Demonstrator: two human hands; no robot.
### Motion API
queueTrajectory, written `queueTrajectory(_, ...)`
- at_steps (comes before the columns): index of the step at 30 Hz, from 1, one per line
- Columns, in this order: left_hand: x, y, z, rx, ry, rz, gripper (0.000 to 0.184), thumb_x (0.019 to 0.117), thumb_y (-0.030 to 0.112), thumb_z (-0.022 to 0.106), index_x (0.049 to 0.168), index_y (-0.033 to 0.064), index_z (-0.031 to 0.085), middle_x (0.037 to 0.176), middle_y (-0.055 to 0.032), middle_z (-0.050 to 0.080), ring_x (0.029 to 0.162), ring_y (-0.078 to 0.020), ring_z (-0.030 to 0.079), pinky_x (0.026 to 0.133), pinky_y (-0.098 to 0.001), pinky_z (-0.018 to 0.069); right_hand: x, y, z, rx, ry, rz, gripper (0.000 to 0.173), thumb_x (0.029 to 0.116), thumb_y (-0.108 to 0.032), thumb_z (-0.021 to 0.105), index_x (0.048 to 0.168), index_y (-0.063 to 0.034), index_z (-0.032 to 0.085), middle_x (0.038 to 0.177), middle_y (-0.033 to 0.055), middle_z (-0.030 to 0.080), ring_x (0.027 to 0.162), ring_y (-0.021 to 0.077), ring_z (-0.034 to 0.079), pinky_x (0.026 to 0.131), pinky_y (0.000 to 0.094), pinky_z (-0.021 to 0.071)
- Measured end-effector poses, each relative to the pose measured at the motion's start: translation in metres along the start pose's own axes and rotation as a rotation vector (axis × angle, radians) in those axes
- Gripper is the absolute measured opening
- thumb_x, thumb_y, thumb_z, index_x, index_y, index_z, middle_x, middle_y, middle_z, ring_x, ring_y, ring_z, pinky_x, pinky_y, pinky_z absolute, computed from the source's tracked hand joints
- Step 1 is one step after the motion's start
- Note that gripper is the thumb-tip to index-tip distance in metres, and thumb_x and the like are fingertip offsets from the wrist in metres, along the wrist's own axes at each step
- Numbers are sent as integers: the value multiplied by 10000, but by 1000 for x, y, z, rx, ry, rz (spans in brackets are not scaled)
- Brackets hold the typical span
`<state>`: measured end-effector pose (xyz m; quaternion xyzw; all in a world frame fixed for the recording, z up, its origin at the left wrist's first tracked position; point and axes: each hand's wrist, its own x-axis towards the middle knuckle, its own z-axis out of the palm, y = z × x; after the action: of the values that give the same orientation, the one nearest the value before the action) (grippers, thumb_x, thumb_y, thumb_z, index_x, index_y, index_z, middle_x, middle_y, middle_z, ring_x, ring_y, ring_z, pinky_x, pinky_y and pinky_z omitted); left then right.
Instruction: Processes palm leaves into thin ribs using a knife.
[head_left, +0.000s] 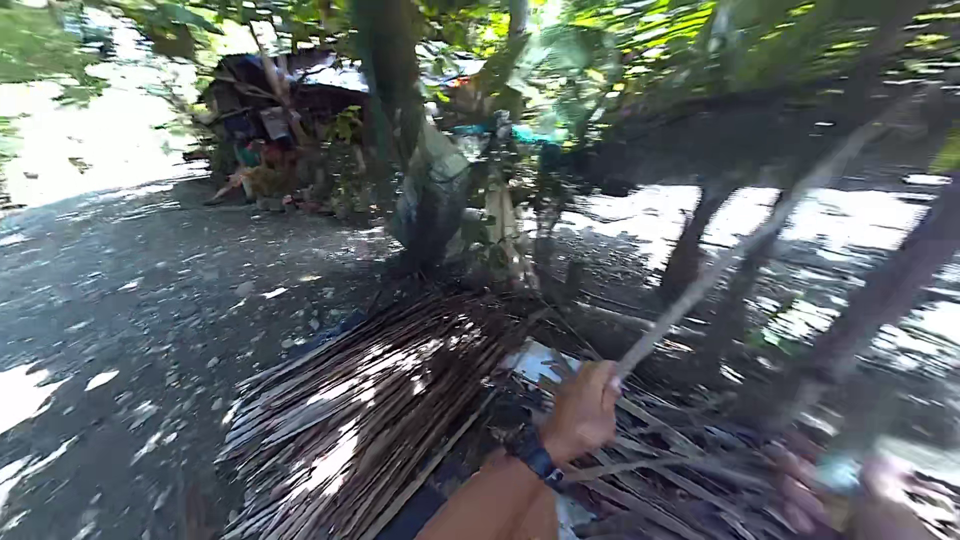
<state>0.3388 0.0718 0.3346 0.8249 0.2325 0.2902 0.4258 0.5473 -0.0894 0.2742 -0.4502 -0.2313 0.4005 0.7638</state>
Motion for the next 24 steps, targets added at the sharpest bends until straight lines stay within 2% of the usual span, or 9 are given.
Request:
queueTrajectory(3, 21, 11, 30, -55, -135, -63, 368, 1094, 110, 360, 1340, -81, 555, 1057, -204, 668, 879, -258, 653, 835, -419, 542, -4, 7, 17, -181, 21, -158, 683, 1072, -551, 79, 1433, -55, 379, 667, -81, 610, 412, 18, 493, 368, 196, 455)
queueTrajectory(6, 24, 4, 59, -39, -185, -83, 377, 1103, 124, 344, 1350, -81, 542, 956, -160, 655, 819, -223, 622, 801, -394, 527, -13, 9, 29, -355, -7, -114, 706, 1059, -509, 175, 1495, 24, 329, 674, -71, 582, 419, 25, 465, 380, 198, 434)
queueTrajectory(8, 18, -15, 77, -15, -171, -69, 369, 1098, 133, 353, 1329, -87, 538, 877, -132, 627, 742, -203, 601, 730, -381, 524, -12, 14, 28, -363, -69, -31, 634, 1046, -497, 259, 1424, -1, 374, 656, -75, 555, 418, 26, 445, 393, 190, 420)
queueTrajectory(9, 15, -24, 83, 13, -178, -72, 363, 1096, 134, 360, 1313, -96, 537, 875, -147, 633, 750, -225, 615, 742, -402, 532, -10, 16, 28, -370, -88, 8, 532, 1045, -483, 260, 1278, -39, 438, 630, -75, 538, 409, 25, 437, 393, 185, 414)
queueTrajectory(12, 7, -34, 93, 81, -213, -86, 360, 1100, 135, 358, 1264, -111, 562, 884, -177, 646, 791, -272, 639, 786, -435, 535, -6, 21, 27, -331, -131, 101, 417, 1065, -429, 246, 1170, -82, 450, 632, -62, 521, 406, 23, 426, 394, 170, 404)
queueTrajectory(14, 4, -33, 95, 88, -204, -75, 352, 1098, 128, 373, 1230, -115, 591, 897, -196, 661, 810, -279, 655, 801, -438, 539, -6, 25, 28, -262, -117, 170, 403, 1086, -390, 215, 1208, -81, 444, 644, -53, 526, 408, 23, 431, 395, 166, 411)
queueTrajectory(18, 7, -33, 98, 106, -176, -40, 332, 1089, 124, 411, 1156, -118, 628, 936, -234, 666, 866, -324, 667, 840, -472, 537, -2, 25, 32, -143, -93, 254, 471, 1105, -364, 170, 1433, -107, 390, 672, -36, 534, 413, 35, 438, 388, 176, 411)
queueTrajectory(20, 6, -33, 97, 111, -178, -42, 333, 1091, 125, 409, 1142, -115, 634, 951, -236, 668, 894, -334, 668, 862, -475, 531, -1, 27, 31, -127, -116, 260, 485, 1097, -375, 182, 1447, -113, 393, 663, -38, 536, 412, 40, 445, 389, 180, 414)
queueTrajectory(24, 6, -34, 93, 94, -173, -51, 351, 1095, 130, 392, 1155, -114, 637, 997, -236, 673, 949, -325, 669, 903, -472, 522, 3, 34, 31, -139, -171, 255, 448, 1052, -395, 256, 1363, -125, 432, 660, -54, 535, 412, 33, 451, 389, 175, 418)
